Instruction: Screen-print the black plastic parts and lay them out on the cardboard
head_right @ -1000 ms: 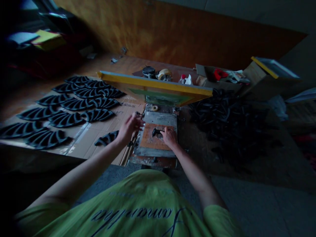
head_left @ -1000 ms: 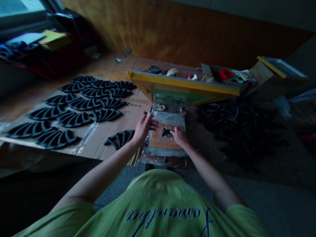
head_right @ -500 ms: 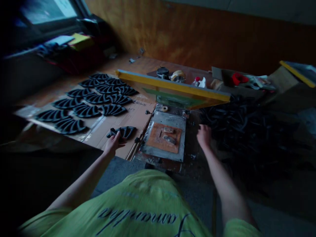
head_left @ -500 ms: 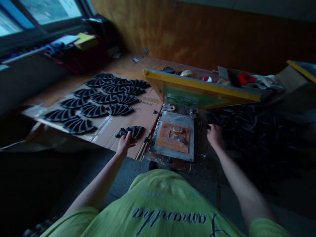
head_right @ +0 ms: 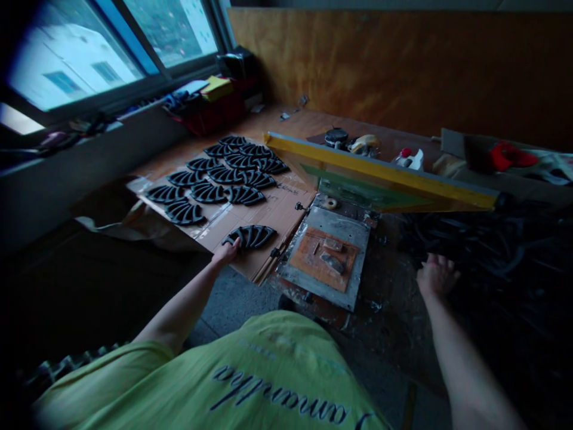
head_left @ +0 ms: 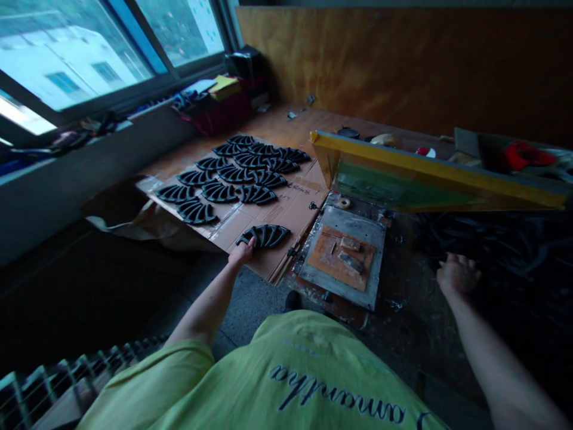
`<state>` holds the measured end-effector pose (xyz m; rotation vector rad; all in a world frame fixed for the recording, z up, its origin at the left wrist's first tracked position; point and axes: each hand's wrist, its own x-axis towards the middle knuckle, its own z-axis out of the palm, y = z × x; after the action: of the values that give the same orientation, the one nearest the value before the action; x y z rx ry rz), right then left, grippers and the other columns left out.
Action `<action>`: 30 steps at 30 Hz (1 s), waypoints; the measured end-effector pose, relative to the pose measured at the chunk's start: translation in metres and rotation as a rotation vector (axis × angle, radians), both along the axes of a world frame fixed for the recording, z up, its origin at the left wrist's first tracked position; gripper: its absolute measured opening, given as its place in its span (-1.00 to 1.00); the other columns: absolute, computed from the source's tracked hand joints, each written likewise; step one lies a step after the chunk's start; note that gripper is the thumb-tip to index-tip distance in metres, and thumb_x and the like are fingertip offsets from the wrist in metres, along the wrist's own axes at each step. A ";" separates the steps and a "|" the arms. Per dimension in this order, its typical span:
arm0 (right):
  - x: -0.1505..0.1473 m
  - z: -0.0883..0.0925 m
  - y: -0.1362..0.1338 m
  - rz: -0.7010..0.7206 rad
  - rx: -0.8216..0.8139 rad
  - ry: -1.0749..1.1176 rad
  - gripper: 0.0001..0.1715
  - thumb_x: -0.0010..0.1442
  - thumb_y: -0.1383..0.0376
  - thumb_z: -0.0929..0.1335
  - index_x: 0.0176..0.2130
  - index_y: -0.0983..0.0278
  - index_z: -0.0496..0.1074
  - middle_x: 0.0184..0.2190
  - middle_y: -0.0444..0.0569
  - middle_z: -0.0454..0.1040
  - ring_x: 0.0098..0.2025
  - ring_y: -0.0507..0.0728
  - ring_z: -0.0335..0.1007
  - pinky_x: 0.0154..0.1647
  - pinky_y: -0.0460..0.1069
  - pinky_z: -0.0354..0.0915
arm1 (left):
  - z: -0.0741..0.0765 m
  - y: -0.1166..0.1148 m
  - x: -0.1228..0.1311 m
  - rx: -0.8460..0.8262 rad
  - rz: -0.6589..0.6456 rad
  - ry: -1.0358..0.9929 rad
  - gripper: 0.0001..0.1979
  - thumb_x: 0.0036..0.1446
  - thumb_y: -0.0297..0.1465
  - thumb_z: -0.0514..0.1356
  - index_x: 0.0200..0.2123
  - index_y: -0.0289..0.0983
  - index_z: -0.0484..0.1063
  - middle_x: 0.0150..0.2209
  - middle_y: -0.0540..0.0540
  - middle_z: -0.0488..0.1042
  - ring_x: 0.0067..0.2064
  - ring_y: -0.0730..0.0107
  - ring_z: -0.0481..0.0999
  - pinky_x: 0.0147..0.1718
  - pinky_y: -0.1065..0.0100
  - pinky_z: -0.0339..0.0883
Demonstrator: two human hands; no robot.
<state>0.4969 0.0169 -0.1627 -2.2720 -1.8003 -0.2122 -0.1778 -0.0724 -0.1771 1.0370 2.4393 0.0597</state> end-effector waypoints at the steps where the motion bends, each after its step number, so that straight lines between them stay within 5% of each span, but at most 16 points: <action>1: -0.013 0.007 -0.002 0.047 0.041 -0.003 -0.52 0.23 0.30 0.24 0.09 0.33 0.47 -0.06 0.34 0.43 0.07 0.48 0.27 -0.01 0.37 0.22 | 0.002 -0.003 0.002 -0.014 0.029 0.019 -0.20 0.26 0.13 -0.16 0.01 -0.50 0.43 -0.05 -0.64 0.52 0.03 -0.30 0.55 -0.07 -0.07 0.38; 4: -0.073 0.024 -0.014 0.248 0.082 0.055 -0.43 0.33 0.27 0.19 0.23 0.46 0.35 -0.07 0.36 0.44 -0.01 0.39 0.36 -0.02 0.25 0.28 | 0.005 -0.018 0.023 0.115 0.051 0.163 -0.26 0.27 0.06 -0.09 0.18 -0.45 0.33 0.13 -0.56 0.41 0.19 -0.24 0.41 0.07 -0.05 0.30; 7: -0.145 0.027 -0.028 0.521 0.053 0.168 -0.47 0.39 0.27 0.16 0.23 0.38 0.38 -0.10 0.27 0.48 -0.06 0.30 0.42 -0.05 0.13 0.33 | 0.002 -0.027 0.056 0.321 -0.144 0.277 -0.35 0.28 -0.01 0.01 0.28 -0.28 0.29 0.29 -0.39 0.28 0.28 -0.13 0.27 0.18 -0.01 0.21; 10: -0.201 0.022 -0.039 0.748 0.060 0.227 -0.52 0.40 0.28 0.18 0.19 0.31 0.44 -0.10 0.19 0.54 -0.05 0.25 0.44 -0.01 0.11 0.35 | -0.002 -0.021 0.082 0.314 -0.228 0.231 -0.31 0.23 0.04 0.08 0.31 -0.19 0.30 0.37 -0.30 0.17 0.33 -0.15 0.17 0.24 -0.05 0.10; 17: -0.245 0.016 -0.040 0.868 0.097 0.244 -0.57 0.36 0.38 0.21 0.02 0.19 0.59 -0.15 0.10 0.59 -0.11 0.24 0.42 -0.03 0.15 0.38 | -0.005 0.005 0.089 0.267 -0.153 0.172 -0.27 0.12 0.11 0.16 0.21 -0.24 0.41 0.38 -0.35 0.16 0.35 -0.31 0.09 0.21 -0.26 0.02; 22: -0.248 0.012 -0.035 0.840 0.114 0.271 -0.56 0.36 0.37 0.20 -0.05 0.16 0.63 -0.15 0.08 0.60 -0.12 0.26 0.41 -0.03 0.17 0.39 | -0.013 0.009 0.054 0.315 -0.278 0.166 -0.42 0.12 0.03 0.22 0.07 -0.22 0.52 0.28 -0.31 0.34 0.32 -0.26 0.16 0.21 -0.18 0.06; 26: -0.247 0.004 -0.035 0.810 0.136 0.281 -0.58 0.35 0.36 0.22 -0.06 0.13 0.63 -0.14 0.06 0.60 -0.10 0.26 0.45 0.00 0.18 0.39 | -0.013 0.023 -0.013 0.355 -0.521 0.161 -0.44 0.06 -0.01 0.29 0.07 -0.16 0.52 0.27 -0.24 0.37 0.35 -0.19 0.16 0.27 -0.09 0.02; 30: -0.245 -0.003 -0.035 0.773 0.144 0.279 -0.59 0.34 0.34 0.24 -0.06 0.10 0.64 -0.15 0.04 0.60 -0.10 0.26 0.47 0.01 0.21 0.41 | -0.007 0.051 -0.085 0.315 -0.542 0.178 -0.44 0.06 -0.01 0.29 0.07 -0.16 0.52 0.26 -0.23 0.38 0.32 -0.14 0.22 0.27 -0.01 0.07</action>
<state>0.2519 -0.0185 -0.1659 -1.2931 -2.2421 0.1081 -0.2626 -0.0213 -0.1842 1.8832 2.2552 0.1803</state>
